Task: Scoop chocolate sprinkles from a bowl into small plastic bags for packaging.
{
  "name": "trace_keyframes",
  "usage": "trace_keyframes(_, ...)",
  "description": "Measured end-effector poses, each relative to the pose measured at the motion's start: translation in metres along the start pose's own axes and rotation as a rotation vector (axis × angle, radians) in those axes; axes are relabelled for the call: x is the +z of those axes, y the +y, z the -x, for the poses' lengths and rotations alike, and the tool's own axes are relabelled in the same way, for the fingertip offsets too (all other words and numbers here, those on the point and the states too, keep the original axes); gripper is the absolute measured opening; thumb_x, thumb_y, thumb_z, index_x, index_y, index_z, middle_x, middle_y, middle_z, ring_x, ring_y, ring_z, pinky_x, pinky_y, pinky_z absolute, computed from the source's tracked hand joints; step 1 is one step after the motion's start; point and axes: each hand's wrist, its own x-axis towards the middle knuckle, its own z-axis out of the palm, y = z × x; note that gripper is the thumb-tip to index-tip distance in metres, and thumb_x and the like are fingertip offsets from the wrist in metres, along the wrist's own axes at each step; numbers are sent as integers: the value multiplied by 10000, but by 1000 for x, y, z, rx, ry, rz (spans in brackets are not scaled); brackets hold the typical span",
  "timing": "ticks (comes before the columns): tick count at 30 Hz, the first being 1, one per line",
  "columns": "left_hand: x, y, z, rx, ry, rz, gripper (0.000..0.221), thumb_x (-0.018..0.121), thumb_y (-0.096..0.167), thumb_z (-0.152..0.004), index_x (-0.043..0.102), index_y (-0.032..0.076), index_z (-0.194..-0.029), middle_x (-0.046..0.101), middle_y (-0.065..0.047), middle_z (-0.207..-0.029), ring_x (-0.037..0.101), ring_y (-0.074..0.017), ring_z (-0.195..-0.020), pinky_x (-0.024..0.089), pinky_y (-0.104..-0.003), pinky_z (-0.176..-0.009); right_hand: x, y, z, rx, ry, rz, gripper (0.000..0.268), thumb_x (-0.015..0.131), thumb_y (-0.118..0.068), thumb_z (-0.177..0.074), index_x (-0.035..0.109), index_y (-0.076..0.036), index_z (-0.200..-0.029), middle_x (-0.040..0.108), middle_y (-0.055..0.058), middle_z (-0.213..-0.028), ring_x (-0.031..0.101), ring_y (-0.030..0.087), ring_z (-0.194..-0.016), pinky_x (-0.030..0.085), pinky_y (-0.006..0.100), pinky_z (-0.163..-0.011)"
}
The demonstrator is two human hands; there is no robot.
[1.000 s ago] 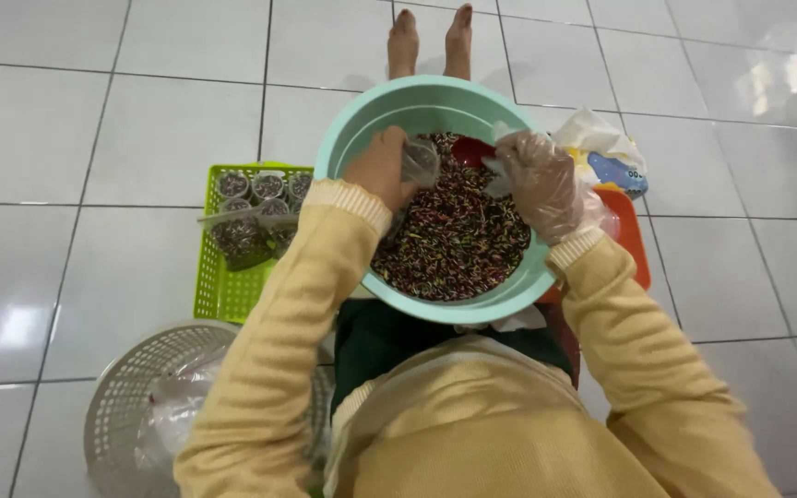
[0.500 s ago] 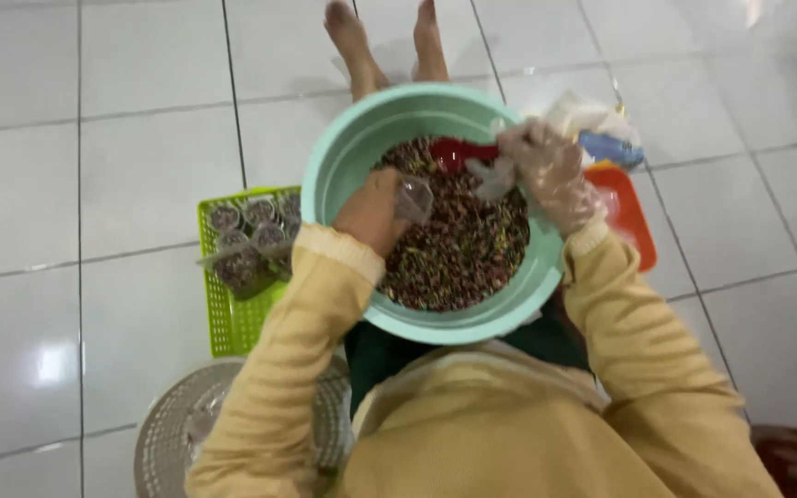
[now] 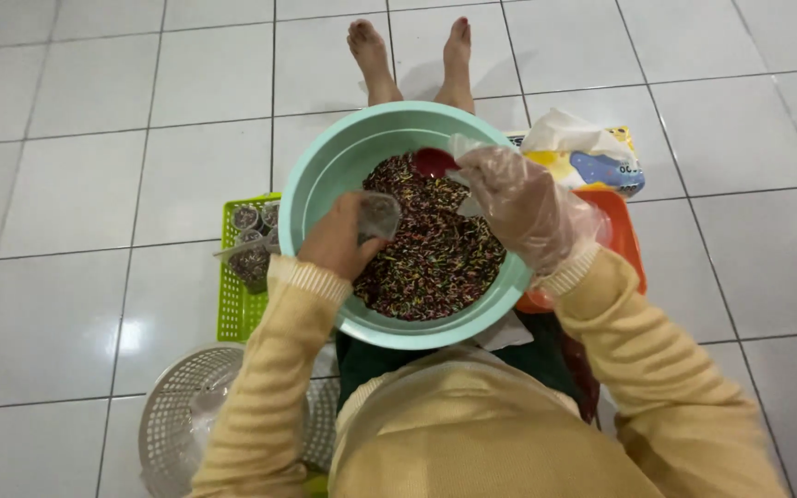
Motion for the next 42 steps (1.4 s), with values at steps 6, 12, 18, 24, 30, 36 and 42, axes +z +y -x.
trace_keyframes(6,9,9,26,-130,12,-168,673,733,283,-911,325,142,-1429,449,-199,-1428,599,-444,-1216,548,-523,-996,-33,0,-8,30,-26,10,85,638,30,-957,670,106,-934,630,280,-698,655,375,-622,563,432,-612)
trace_keyframes(12,40,-1,10,-133,-11,-424,699,715,284,-911,337,79,-1461,405,-221,-1495,491,-426,-1379,491,-506,-1096,-47,63,28,-158,-68,-171,127,602,36,-943,728,50,-937,673,221,-726,690,264,-655,623,381,-707)
trace_keyframes(18,36,12,9,-91,244,-154,523,709,241,-916,437,141,-1352,549,-206,-1362,611,-471,-1192,550,-552,-943,31,123,-14,-743,-69,-635,96,655,-11,-910,743,-41,-930,693,147,-800,704,265,-720,635,409,-704)
trace_keyframes(24,34,6,-2,-130,269,-29,586,750,251,-916,442,105,-1393,577,-229,-1351,583,-456,-1258,498,-555,-1015,121,187,-27,-958,-209,-1046,122,688,-91,-889,701,-105,-1010,660,93,-928,663,256,-850,591,430,-786)
trace_keyframes(30,37,-28,-28,-97,161,-104,581,783,305,-869,450,175,-1326,600,-165,-1311,650,-431,-1143,550,-569,-925,198,249,-36,-692,-455,-1329,423,707,-261,-878,552,-159,-1258,530,44,-1199,516,231,-1140,439,455,-1038)
trace_keyframes(36,-13,38,-42,-221,-98,-43,568,800,205,-873,481,86,-1327,640,-203,-1332,659,-392,-1153,586,-523,-946,75,216,8,-370,-748,-1594,748,723,-432,-867,402,-210,-1506,399,-1,-1471,370,210,-1429,288,484,-1291)
trace_keyframes(42,0,16,-52,-141,-94,48,608,802,242,-872,450,89,-1343,611,-194,-1364,669,-363,-1148,557,-502,-954,-19,61,-18,487,-205,-1207,54,625,-35,-1025,646,-7,-984,732,92,-876,769,231,-782,697,277,-651)
